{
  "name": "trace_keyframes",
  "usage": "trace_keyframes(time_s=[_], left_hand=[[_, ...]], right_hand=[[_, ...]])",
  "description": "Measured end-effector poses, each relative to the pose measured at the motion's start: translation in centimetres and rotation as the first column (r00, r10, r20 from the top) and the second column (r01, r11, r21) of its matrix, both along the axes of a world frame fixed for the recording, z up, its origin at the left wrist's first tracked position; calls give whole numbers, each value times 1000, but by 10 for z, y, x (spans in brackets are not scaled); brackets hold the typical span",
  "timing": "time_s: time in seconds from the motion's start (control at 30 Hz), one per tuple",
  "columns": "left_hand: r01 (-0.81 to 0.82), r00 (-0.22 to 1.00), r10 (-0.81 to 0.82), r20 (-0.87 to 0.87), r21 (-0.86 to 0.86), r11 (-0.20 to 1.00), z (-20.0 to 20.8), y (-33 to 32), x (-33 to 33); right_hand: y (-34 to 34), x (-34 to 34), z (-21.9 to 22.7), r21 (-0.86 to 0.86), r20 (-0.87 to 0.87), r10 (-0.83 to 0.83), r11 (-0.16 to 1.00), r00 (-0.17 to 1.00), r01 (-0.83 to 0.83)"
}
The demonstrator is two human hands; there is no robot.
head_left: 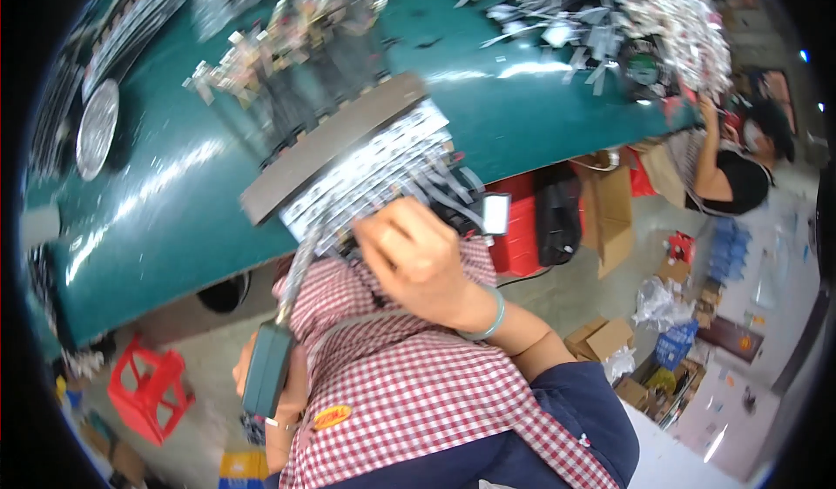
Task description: The person positions wires onto a circuit board fixture by hand and uses a handheld soldering tool to solder the wire connections.
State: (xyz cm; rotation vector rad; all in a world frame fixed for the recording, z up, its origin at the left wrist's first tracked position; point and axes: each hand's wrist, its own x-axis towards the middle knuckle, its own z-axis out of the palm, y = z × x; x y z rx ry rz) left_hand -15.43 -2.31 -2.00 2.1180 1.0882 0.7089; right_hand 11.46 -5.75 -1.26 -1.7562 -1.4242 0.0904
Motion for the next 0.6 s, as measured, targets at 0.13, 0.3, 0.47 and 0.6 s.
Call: trace_keyframes(time_s=[0.13,0.3,0.47,0.6], left_hand=[[-71,997,71,-10,9,997,-4,5,3],[-101,995,101,3,-26,995,-7,10,11],[-27,998,26,50,6,1000,-6,11,17],[-72,997,72,30,0,997,-1,6,19]], right_hand=[[-16,64,15,30,80,-77,997,994,75],[-33,195,-1,82,490,-398,907,776,414],[4,241,-1,117,572,-220,975,790,187],[46,247,-9,81,631,4,994,776,-71]])
